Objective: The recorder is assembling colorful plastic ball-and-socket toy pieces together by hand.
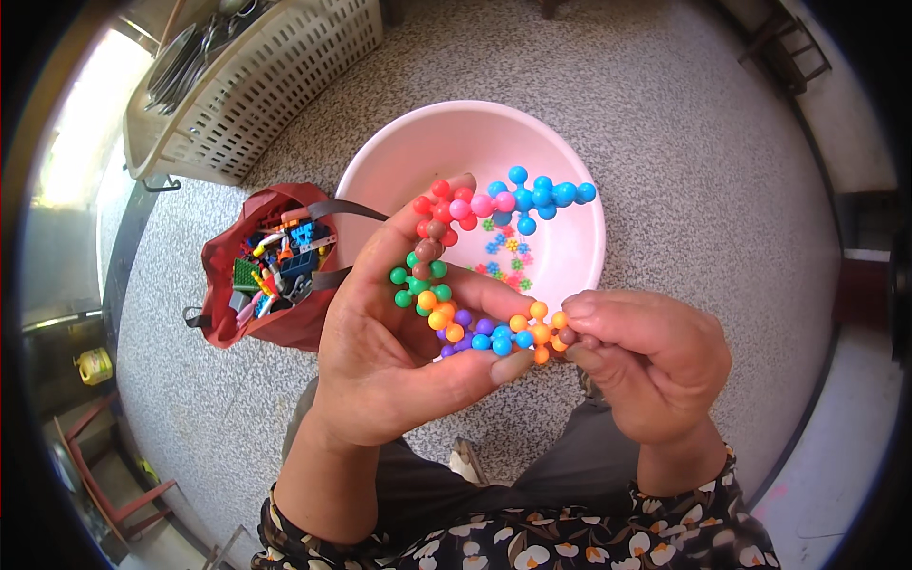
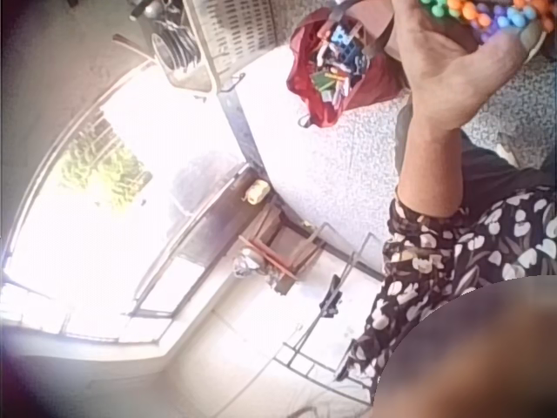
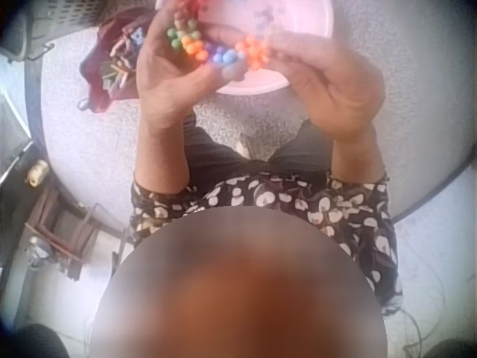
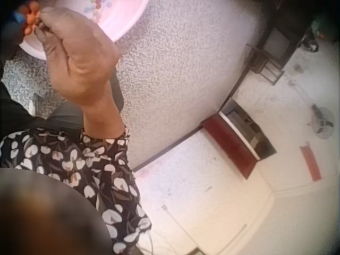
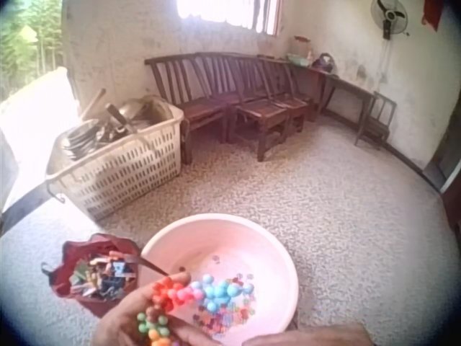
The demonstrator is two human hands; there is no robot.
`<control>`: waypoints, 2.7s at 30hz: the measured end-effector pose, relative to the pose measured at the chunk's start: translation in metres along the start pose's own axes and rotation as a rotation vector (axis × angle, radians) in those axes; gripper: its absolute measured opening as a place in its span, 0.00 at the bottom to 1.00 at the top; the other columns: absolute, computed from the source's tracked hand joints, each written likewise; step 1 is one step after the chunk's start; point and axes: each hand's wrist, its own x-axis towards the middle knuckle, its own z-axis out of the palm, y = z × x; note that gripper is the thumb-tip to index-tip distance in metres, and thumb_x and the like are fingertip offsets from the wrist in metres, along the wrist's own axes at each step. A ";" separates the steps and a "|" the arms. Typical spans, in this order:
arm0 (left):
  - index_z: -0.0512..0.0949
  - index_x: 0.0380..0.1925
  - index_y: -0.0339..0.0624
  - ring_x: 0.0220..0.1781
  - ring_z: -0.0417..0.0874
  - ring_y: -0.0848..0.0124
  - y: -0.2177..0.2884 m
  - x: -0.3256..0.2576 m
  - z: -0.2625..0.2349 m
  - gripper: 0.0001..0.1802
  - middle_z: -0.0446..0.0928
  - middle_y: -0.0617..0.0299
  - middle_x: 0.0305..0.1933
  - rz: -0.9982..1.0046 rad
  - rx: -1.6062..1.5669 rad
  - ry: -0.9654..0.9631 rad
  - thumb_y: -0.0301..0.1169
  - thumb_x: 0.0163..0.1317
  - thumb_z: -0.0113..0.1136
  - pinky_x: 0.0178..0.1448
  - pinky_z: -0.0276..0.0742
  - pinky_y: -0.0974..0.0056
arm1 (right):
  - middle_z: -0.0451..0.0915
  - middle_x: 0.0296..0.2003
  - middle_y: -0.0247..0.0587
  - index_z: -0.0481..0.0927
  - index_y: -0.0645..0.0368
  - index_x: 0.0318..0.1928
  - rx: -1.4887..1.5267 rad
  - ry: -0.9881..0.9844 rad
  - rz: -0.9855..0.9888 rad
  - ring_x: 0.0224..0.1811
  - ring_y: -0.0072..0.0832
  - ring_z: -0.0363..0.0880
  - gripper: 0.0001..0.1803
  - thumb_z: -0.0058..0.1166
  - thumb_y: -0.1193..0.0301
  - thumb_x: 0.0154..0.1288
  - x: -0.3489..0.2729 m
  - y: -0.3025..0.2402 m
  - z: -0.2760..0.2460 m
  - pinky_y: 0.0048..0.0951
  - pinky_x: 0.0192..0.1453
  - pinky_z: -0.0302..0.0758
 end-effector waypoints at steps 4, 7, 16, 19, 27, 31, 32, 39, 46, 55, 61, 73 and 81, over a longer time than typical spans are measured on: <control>0.49 0.61 0.30 0.34 0.81 0.66 0.004 0.002 0.004 0.49 0.72 0.42 0.43 0.015 0.060 0.016 0.15 0.35 0.61 0.36 0.79 0.67 | 0.81 0.30 0.44 0.79 0.65 0.36 -0.027 -0.018 -0.030 0.31 0.29 0.82 0.10 0.59 0.79 0.50 0.000 0.002 0.002 0.24 0.37 0.78; 0.46 0.62 0.30 0.35 0.80 0.68 0.010 0.005 0.007 0.51 0.69 0.43 0.49 -0.014 0.053 0.016 0.16 0.35 0.62 0.37 0.78 0.68 | 0.81 0.30 0.44 0.78 0.66 0.36 -0.020 -0.025 -0.009 0.31 0.29 0.82 0.10 0.59 0.79 0.50 0.001 -0.001 0.002 0.24 0.37 0.78; 0.43 0.63 0.30 0.33 0.80 0.69 0.003 0.005 0.004 0.54 0.73 0.47 0.41 0.118 0.086 0.006 0.18 0.34 0.62 0.41 0.77 0.68 | 0.79 0.29 0.42 0.78 0.65 0.34 0.072 0.035 -0.032 0.29 0.29 0.80 0.10 0.61 0.80 0.48 0.000 0.001 0.007 0.23 0.34 0.78; 0.43 0.63 0.30 0.32 0.80 0.70 0.002 0.004 0.000 0.54 0.75 0.50 0.34 0.173 0.122 -0.035 0.18 0.35 0.63 0.41 0.78 0.68 | 0.80 0.29 0.42 0.78 0.63 0.34 0.028 0.037 -0.090 0.28 0.29 0.80 0.11 0.62 0.79 0.46 0.000 0.000 0.007 0.23 0.33 0.77; 0.44 0.61 0.26 0.32 0.80 0.69 0.006 0.004 0.004 0.52 0.75 0.48 0.37 0.160 0.167 -0.006 0.18 0.35 0.64 0.40 0.78 0.68 | 0.80 0.27 0.43 0.79 0.63 0.32 0.094 0.052 0.012 0.28 0.29 0.81 0.11 0.63 0.79 0.45 -0.002 -0.003 0.010 0.23 0.32 0.78; 0.45 0.61 0.24 0.31 0.81 0.70 0.005 0.004 0.005 0.53 0.75 0.47 0.39 0.141 0.140 0.010 0.18 0.33 0.66 0.39 0.78 0.70 | 0.81 0.27 0.43 0.79 0.64 0.33 0.096 0.040 0.010 0.28 0.29 0.81 0.11 0.62 0.80 0.45 -0.002 -0.003 0.010 0.24 0.32 0.78; 0.45 0.61 0.24 0.30 0.81 0.70 0.006 0.004 0.006 0.54 0.75 0.47 0.38 0.124 0.126 0.034 0.19 0.33 0.67 0.38 0.78 0.70 | 0.80 0.26 0.43 0.79 0.64 0.33 0.080 0.031 -0.010 0.28 0.28 0.81 0.11 0.62 0.80 0.45 -0.001 -0.003 0.010 0.24 0.32 0.78; 0.45 0.61 0.24 0.29 0.81 0.71 0.009 0.003 0.006 0.56 0.76 0.47 0.37 0.080 0.102 0.027 0.20 0.31 0.69 0.37 0.77 0.72 | 0.80 0.26 0.43 0.80 0.63 0.32 0.123 0.011 0.022 0.28 0.28 0.81 0.10 0.62 0.80 0.45 -0.003 -0.003 0.011 0.23 0.32 0.78; 0.48 0.61 0.28 0.31 0.79 0.70 0.018 0.012 -0.025 0.52 0.75 0.50 0.32 0.038 0.013 -0.146 0.19 0.35 0.67 0.39 0.76 0.68 | 0.79 0.28 0.42 0.73 0.67 0.42 0.354 0.021 0.130 0.29 0.28 0.80 0.15 0.57 0.74 0.55 -0.008 0.000 0.015 0.24 0.35 0.76; 0.53 0.59 0.25 0.28 0.77 0.70 0.029 0.016 -0.022 0.47 0.73 0.52 0.28 -0.359 -0.170 -0.398 0.18 0.33 0.61 0.28 0.76 0.68 | 0.68 0.52 0.49 0.63 0.68 0.54 1.161 -0.166 0.655 0.34 0.27 0.75 0.23 0.49 0.69 0.62 0.001 0.012 0.009 0.30 0.37 0.76; 0.48 0.61 0.28 0.46 0.77 0.61 0.000 0.027 -0.028 0.45 0.69 0.44 0.50 -0.105 -0.315 -0.311 0.56 0.58 0.44 0.49 0.75 0.61 | 0.73 0.45 0.44 0.64 0.64 0.54 1.239 -0.061 0.558 0.34 0.30 0.76 0.23 0.51 0.76 0.58 0.000 0.016 0.003 0.32 0.36 0.74; 0.60 0.58 0.34 0.60 0.65 0.51 -0.013 0.020 -0.009 0.44 0.65 0.43 0.56 -0.243 -0.676 -0.248 0.63 0.58 0.30 0.63 0.59 0.51 | 0.71 0.49 0.44 0.65 0.61 0.50 0.739 0.152 0.311 0.48 0.25 0.71 0.25 0.59 0.80 0.52 -0.001 0.018 0.012 0.28 0.51 0.69; 0.58 0.58 0.37 0.63 0.60 0.50 -0.020 0.013 0.002 0.36 0.65 0.49 0.58 -0.245 -0.771 0.058 0.56 0.63 0.31 0.64 0.55 0.47 | 0.77 0.34 0.42 0.71 0.64 0.40 0.089 0.155 0.008 0.34 0.25 0.76 0.21 0.65 0.76 0.46 -0.002 0.019 0.032 0.24 0.40 0.73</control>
